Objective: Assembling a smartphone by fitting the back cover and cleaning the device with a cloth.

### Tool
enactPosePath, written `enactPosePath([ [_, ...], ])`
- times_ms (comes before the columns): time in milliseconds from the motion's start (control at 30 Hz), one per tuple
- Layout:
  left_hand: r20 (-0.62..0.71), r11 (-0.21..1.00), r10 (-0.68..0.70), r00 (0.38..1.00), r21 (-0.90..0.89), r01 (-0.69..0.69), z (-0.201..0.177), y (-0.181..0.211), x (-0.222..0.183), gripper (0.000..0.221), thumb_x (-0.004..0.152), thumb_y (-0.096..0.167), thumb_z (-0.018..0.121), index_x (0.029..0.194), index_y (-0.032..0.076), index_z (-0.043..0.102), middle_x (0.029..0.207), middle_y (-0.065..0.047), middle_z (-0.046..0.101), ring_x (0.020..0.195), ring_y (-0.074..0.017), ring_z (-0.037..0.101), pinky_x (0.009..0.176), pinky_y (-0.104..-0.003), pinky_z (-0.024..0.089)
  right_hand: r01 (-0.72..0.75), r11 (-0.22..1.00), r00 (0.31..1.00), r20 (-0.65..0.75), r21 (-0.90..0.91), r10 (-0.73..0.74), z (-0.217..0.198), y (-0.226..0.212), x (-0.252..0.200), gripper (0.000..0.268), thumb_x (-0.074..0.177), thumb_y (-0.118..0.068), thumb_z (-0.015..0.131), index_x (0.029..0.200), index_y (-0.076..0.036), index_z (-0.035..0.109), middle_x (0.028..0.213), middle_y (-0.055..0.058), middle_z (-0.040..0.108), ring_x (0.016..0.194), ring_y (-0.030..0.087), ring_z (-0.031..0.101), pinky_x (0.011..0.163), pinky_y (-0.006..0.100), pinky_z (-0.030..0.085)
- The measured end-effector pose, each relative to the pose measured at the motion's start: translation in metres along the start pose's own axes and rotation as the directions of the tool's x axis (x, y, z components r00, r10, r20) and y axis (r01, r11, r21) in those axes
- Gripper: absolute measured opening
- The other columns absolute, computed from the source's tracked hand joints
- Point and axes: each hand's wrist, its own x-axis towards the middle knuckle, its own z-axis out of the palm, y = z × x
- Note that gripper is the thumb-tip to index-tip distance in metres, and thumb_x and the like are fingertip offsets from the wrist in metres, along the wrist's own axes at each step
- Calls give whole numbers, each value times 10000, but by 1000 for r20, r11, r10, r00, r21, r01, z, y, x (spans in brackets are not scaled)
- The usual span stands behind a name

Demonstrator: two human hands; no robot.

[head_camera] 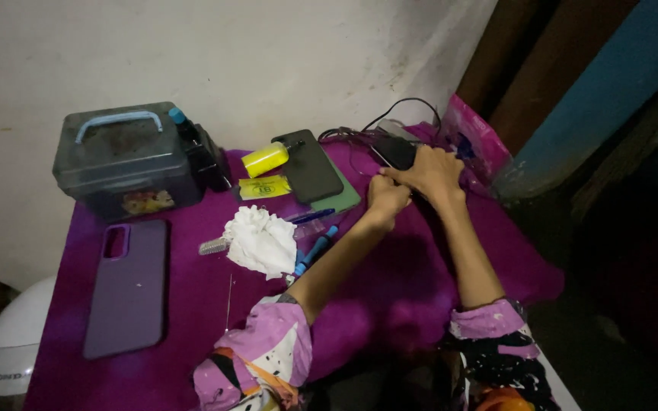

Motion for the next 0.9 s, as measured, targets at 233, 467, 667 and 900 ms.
enactPosePath([
  [233,4,997,-22,1000,71,22,13,-7,20,246,787,57,560,915,-86,712,703,-91,659,673,-156,691,594,-294,558,-37,991,999,27,132,34,-2,11,0,852,713,-706,769,1080,63,744,1048,310,732,1025,471,710,760,531,580],
  [467,-14,998,-52,999,45,52,14,-11,26,242,749,120,644,898,-59,710,690,-141,687,670,-209,705,558,-347,546,-54,976,997,71,213,40,0,18,1,863,718,-709,755,1081,74,734,1065,308,730,1066,477,694,806,565,558],
  [667,5,987,-146,989,-61,146,12,-9,17,389,692,61,773,1037,-51,632,832,-197,676,738,-243,700,581,-351,595,-101,933,994,79,345,78,-6,23,-5,773,791,-710,690,1095,-2,753,1070,251,744,1090,432,697,831,542,554],
  [900,94,950,-187,978,-238,204,7,20,-20,875,672,-139,741,1463,-114,370,1333,-303,468,1144,-389,565,824,-483,638,-84,929,996,22,361,82,-10,18,-12,678,886,-601,667,1075,47,737,1043,295,733,1073,465,691,866,566,531],
])
